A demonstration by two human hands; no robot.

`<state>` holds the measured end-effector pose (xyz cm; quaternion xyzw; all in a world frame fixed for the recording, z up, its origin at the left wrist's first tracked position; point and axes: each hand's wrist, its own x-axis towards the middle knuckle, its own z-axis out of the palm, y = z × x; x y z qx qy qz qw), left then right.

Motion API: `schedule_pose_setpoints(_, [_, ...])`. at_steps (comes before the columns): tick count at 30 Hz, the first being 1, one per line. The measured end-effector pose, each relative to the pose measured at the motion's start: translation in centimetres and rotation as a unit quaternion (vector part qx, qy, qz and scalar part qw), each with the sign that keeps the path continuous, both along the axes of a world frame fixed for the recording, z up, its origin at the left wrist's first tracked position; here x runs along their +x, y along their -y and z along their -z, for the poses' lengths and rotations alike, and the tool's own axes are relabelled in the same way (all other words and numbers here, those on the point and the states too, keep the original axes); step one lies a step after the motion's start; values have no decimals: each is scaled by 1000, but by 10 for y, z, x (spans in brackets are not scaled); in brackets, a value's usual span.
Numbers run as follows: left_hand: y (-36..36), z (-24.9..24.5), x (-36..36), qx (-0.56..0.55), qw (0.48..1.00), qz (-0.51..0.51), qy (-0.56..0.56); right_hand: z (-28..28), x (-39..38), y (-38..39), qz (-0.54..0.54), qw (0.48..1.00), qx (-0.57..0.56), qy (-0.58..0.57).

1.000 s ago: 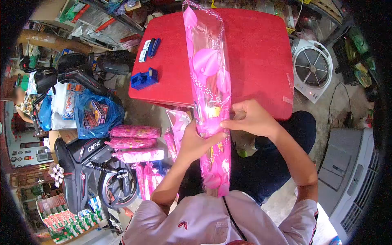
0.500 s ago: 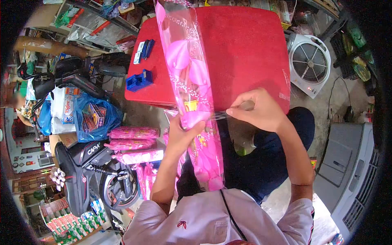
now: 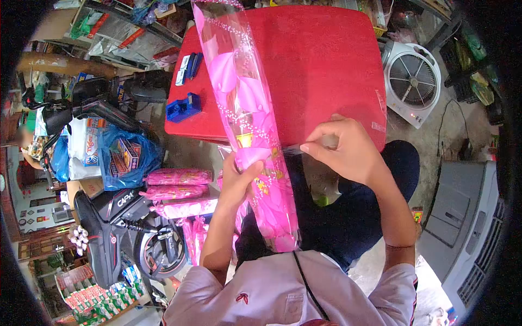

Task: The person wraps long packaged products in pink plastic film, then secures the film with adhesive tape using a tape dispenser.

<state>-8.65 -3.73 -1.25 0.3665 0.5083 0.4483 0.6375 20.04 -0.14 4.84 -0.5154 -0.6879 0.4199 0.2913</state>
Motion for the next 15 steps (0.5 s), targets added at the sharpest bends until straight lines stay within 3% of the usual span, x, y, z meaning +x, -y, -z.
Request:
schedule_pose_setpoints(4, [4,-6,3,-21,997,-7,75,-8,-2,1,-1,993,-73,-90])
schedule_pose_setpoints(15, [3,16,3,-40,984,23,170,-10,-2,4,-7,992,-66,-108])
